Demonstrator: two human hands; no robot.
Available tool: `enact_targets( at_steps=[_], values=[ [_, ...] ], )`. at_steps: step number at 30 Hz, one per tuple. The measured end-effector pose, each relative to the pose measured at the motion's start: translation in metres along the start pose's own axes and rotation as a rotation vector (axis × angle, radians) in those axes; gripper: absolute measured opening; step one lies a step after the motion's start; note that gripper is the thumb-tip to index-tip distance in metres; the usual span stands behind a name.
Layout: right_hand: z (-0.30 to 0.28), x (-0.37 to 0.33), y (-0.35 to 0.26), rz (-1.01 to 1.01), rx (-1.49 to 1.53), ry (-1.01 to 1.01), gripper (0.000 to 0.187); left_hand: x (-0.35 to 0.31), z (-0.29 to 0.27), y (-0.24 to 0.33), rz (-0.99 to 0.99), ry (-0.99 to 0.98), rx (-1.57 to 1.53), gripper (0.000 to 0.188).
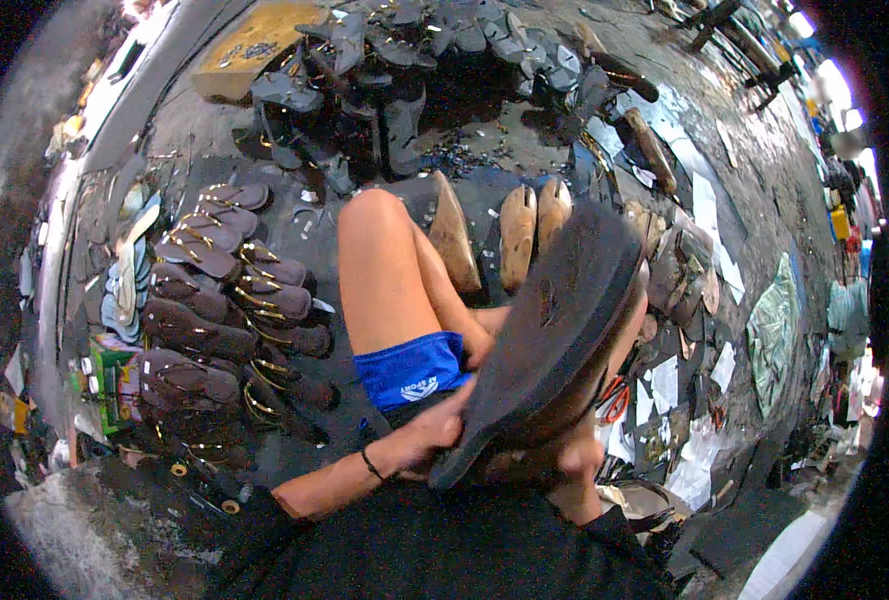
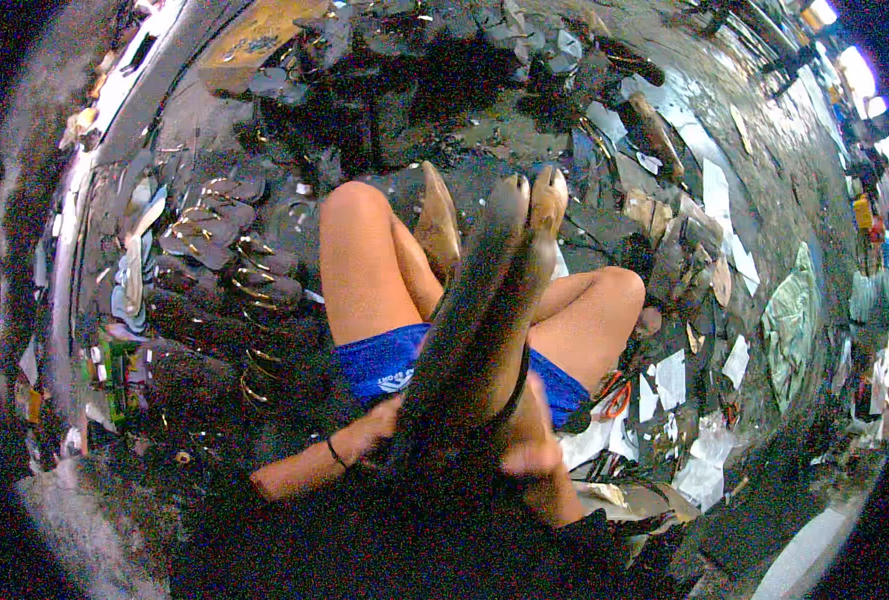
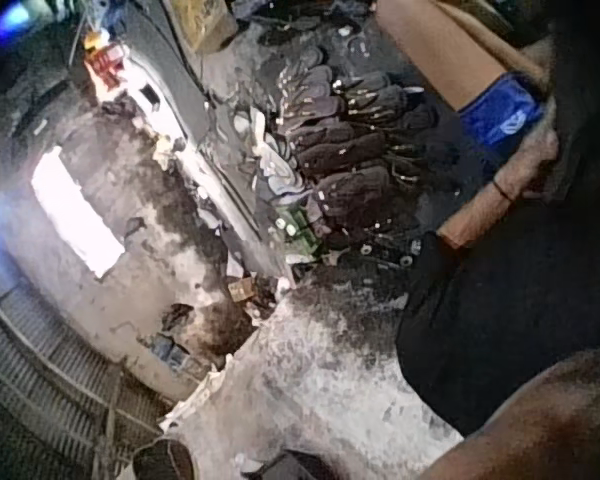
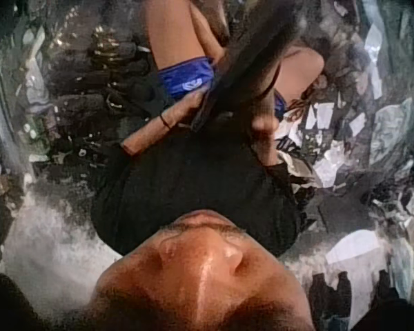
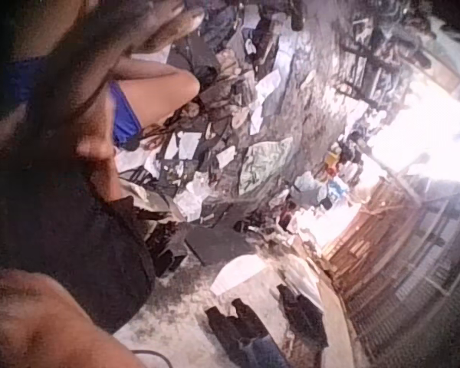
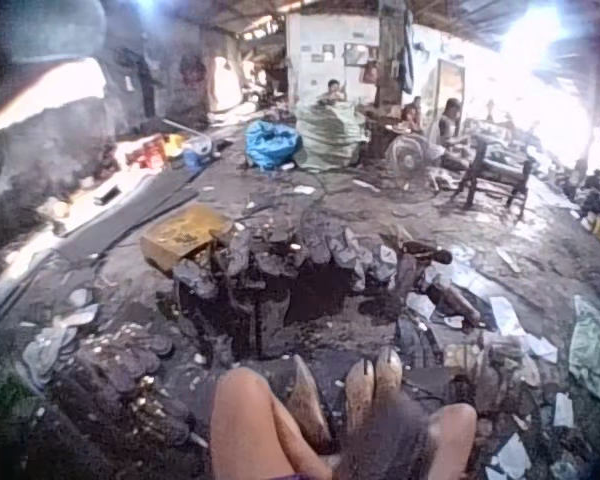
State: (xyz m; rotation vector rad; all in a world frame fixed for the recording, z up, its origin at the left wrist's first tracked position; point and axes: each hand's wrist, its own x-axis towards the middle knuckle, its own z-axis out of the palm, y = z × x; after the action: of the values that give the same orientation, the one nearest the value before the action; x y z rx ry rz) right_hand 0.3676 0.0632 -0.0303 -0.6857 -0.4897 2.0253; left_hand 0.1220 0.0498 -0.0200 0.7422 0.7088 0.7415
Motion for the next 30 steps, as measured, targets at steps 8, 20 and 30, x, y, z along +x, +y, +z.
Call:
enact_targets(
  at_steps=[8,20,30],
  values=[
    [0.028,0.073,0.036,0.153,-0.748,0.076,0.105,-0.001,-0.025,0.009,0.004,0.367,0.351,0.07],
    [0.056,0.062,-0.009,-0.042,-0.506,0.217,0.108,-0.009,-0.019,0.053,0.213,0.241,0.096,0.09],
    [0.093,0.085,-0.047,0.238,-0.872,-0.117,0.078,-0.021,-0.123,0.075,0.864,1.048,-0.186,0.067]
  ],
)
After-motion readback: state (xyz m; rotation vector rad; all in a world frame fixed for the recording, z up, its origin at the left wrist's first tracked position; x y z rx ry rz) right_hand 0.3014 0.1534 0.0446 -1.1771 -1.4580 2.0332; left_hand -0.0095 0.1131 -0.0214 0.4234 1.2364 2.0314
